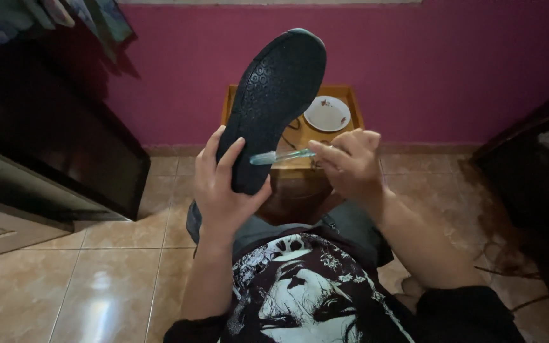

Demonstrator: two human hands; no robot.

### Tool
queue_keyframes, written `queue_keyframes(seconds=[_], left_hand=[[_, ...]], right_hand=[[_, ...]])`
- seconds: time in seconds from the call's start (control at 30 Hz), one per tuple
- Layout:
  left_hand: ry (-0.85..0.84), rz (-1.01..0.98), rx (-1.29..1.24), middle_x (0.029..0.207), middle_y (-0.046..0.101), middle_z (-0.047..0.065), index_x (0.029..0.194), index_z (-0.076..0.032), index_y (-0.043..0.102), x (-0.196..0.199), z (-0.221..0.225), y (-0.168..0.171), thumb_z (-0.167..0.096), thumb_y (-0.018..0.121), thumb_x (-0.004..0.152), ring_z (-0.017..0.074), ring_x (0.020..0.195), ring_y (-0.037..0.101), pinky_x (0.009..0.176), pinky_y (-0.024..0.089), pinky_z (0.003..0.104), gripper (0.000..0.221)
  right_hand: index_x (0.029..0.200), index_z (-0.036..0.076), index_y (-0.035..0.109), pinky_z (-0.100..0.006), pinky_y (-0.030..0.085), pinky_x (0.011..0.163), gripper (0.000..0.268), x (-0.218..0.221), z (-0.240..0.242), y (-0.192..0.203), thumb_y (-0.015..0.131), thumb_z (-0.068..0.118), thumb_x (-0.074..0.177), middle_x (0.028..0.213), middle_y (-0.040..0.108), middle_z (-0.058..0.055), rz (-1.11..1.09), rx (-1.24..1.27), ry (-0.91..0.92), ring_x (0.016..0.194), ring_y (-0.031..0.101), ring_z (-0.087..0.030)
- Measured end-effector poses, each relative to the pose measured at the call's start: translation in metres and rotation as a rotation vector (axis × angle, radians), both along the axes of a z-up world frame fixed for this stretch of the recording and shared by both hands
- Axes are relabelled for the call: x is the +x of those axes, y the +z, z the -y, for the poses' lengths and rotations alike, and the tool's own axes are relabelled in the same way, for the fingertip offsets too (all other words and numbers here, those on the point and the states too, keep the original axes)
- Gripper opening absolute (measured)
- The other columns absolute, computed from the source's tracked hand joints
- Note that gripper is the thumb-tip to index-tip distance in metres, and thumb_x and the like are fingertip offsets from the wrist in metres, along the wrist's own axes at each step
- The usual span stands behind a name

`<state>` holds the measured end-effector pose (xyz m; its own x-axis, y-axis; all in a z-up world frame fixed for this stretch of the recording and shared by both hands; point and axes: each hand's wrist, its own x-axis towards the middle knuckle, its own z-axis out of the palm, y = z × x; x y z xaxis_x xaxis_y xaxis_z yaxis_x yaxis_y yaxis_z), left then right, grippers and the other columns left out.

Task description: Cleaning a sneaker using a toothbrush and cleaning solution on a small wooden stand.

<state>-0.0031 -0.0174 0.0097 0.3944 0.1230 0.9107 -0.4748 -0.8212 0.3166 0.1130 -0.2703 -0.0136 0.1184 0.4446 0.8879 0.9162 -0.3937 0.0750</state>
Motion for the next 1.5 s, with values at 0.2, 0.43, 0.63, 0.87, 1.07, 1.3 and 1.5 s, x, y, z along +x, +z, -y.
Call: queue_keyframes(seconds=[0.2,0.43,0.63,0.87,1.07,1.3,1.5], left_hand=[[0.041,0.031,0.060,0.136,0.062,0.026,0.134,-0.012,0.064,0.006,0.003,-0.010,-0.025,0.092,0.064,0.0437,0.112,0.068,0.088,0.057,0.050,0.077],[0.065,0.041,0.103,0.136,0.063,0.025,0.133,-0.011,0.062,0.013,0.007,-0.017,-0.029,0.093,0.064,0.0430,0.111,0.069,0.086,0.059,0.049,0.078],[0.048,-0.001,0.081,0.138,0.062,0.023,0.135,-0.014,0.062,0.011,0.011,-0.022,-0.026,0.093,0.063,0.0428,0.114,0.067,0.091,0.057,0.050,0.079],[-0.001,-0.011,0.071,0.138,0.061,0.025,0.133,-0.012,0.062,0.007,0.011,-0.009,-0.023,0.094,0.066,0.0441,0.116,0.067,0.094,0.056,0.053,0.075],[-0.170,0.023,0.059,0.137,0.061,0.028,0.129,-0.008,0.066,0.008,0.012,-0.007,-0.023,0.096,0.064,0.0474,0.117,0.065,0.098,0.053,0.055,0.074],[-0.331,0.074,0.276,0.130,0.068,0.023,0.123,-0.009,0.074,0.015,0.030,-0.013,-0.044,0.072,0.089,0.0456,0.110,0.070,0.100,0.056,0.052,0.048],[-0.298,0.014,-0.039,0.128,0.065,0.024,0.131,-0.005,0.064,0.027,0.024,-0.037,-0.020,0.102,0.060,0.0422,0.117,0.064,0.105,0.050,0.056,0.082]], right_hand=[[0.091,0.009,0.070,-0.043,0.039,0.070,0.017,-0.008,-0.012,-0.035,0.056,0.018,0.096,0.075,0.054,-0.013,0.122,0.022,-0.195,0.062,0.048,-0.029],[0.079,0.000,0.065,-0.052,0.038,0.071,0.021,-0.020,-0.026,-0.012,0.050,0.001,0.093,0.072,0.048,-0.019,0.361,-0.180,-0.967,0.063,0.043,-0.032],[0.092,0.015,0.078,-0.033,0.037,0.083,0.040,-0.006,-0.008,-0.047,0.053,0.043,0.107,0.072,0.056,-0.002,-0.170,0.351,-0.300,0.064,0.045,-0.020],[0.093,0.022,0.078,-0.031,0.042,0.076,0.006,0.037,0.044,-0.060,0.081,0.021,0.098,0.075,0.058,-0.002,-0.430,0.402,-0.346,0.066,0.053,-0.021],[0.134,0.016,0.056,-0.022,0.038,0.065,0.030,0.030,0.060,-0.027,0.047,0.035,0.112,0.078,0.045,0.006,-1.055,0.968,0.032,0.067,0.042,-0.007],[0.151,-0.005,0.040,-0.030,0.043,0.098,0.039,-0.001,0.049,-0.082,0.038,0.017,0.118,0.113,0.051,-0.017,-0.316,-0.048,-0.653,0.104,0.055,-0.026],[0.121,0.004,0.056,-0.035,0.054,0.091,0.028,0.010,0.040,-0.088,0.049,0.030,0.111,0.103,0.064,-0.016,-0.972,0.608,-0.199,0.094,0.066,-0.025]])
